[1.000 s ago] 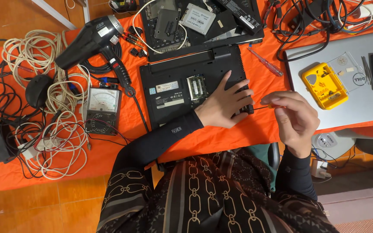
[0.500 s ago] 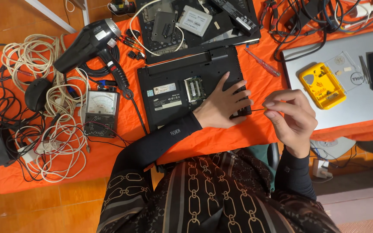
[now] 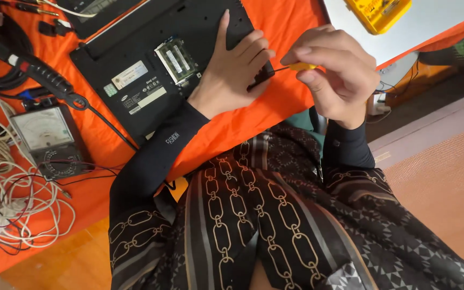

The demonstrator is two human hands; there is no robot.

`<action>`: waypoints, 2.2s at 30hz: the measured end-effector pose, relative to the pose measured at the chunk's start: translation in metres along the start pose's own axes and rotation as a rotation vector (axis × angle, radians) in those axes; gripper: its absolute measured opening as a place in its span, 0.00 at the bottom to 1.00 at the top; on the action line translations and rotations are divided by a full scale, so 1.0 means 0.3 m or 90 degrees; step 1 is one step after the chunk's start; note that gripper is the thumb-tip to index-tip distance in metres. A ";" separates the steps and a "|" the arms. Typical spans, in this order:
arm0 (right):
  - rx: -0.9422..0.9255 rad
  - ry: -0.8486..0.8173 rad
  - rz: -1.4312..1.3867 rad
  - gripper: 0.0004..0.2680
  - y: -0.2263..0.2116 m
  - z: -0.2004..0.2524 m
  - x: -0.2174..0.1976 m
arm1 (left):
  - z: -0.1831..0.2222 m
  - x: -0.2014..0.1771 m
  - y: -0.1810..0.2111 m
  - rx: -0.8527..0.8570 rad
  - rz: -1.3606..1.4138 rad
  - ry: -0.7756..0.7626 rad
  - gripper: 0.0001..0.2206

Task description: The recorder is disassembling or repairing a laptop on a workbench, using a screwdriver to remove internal components.

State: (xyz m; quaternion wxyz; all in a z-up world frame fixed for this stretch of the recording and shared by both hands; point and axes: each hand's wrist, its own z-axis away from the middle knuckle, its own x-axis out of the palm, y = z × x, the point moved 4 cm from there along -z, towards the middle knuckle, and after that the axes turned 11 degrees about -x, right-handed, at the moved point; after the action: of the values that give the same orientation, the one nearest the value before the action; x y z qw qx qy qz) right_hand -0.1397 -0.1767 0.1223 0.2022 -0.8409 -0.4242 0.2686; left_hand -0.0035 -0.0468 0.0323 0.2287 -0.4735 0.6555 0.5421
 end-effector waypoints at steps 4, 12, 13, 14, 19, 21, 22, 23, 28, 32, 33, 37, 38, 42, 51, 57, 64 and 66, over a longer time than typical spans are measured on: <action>-0.005 -0.003 -0.012 0.07 0.008 0.011 -0.007 | -0.010 0.000 0.004 -0.001 0.000 0.002 0.17; -0.063 0.023 -0.028 0.06 0.017 0.010 0.003 | -0.004 0.005 0.009 0.016 -0.019 0.018 0.13; -0.056 0.025 -0.017 0.05 0.013 0.006 0.004 | -0.006 0.003 0.007 0.011 -0.016 0.016 0.13; -0.050 0.026 -0.006 0.04 0.010 0.003 0.006 | -0.008 0.001 0.005 0.006 -0.013 0.014 0.12; -0.011 0.006 0.013 0.05 -0.014 -0.041 0.009 | -0.008 0.000 0.006 0.009 0.002 0.013 0.12; -0.016 0.000 0.012 0.06 -0.006 -0.030 0.008 | -0.010 0.000 0.006 0.013 -0.003 0.012 0.12; -0.011 0.011 0.015 0.05 -0.001 -0.014 0.005 | -0.009 0.000 0.006 0.010 -0.001 0.009 0.12; -0.005 0.022 0.018 0.04 0.003 0.003 0.004 | -0.006 0.001 0.004 0.006 0.002 0.004 0.12; 0.042 0.026 0.010 0.05 -0.010 -0.024 -0.003 | -0.008 0.015 -0.001 0.018 -0.010 -0.005 0.14; 0.004 -0.020 0.034 0.07 -0.026 -0.060 0.006 | -0.005 0.013 0.002 0.022 -0.013 0.001 0.15; 0.003 -0.020 0.035 0.07 -0.018 -0.044 0.003 | -0.007 0.006 0.005 0.023 -0.014 0.001 0.15; 0.046 0.011 0.026 0.07 0.004 0.013 -0.006 | -0.005 -0.014 0.010 0.017 0.007 -0.002 0.14; 0.094 0.042 0.012 0.07 0.012 0.027 -0.008 | -0.003 -0.019 0.008 0.016 0.016 -0.001 0.14; 0.151 0.059 -0.015 0.08 0.005 0.029 -0.017 | 0.004 -0.017 0.007 0.032 0.004 0.006 0.15; 0.150 0.060 -0.020 0.06 -0.007 0.021 -0.004 | 0.011 -0.006 0.004 0.041 -0.015 -0.009 0.16; 0.052 -0.018 -0.048 0.03 -0.044 -0.031 0.041 | 0.020 0.022 -0.012 0.048 -0.014 0.001 0.16; 0.044 -0.034 -0.078 0.02 -0.035 -0.004 0.068 | 0.009 0.036 -0.019 0.023 -0.020 -0.047 0.12; 0.055 -0.007 -0.078 0.02 -0.025 0.014 0.061 | 0.014 0.031 -0.019 0.025 -0.006 -0.036 0.12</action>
State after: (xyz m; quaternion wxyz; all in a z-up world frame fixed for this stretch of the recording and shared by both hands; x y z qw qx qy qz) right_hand -0.1378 -0.1572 0.1182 0.2517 -0.8024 -0.4640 0.2786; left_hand -0.0036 -0.0462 0.0206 0.2587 -0.4564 0.6572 0.5412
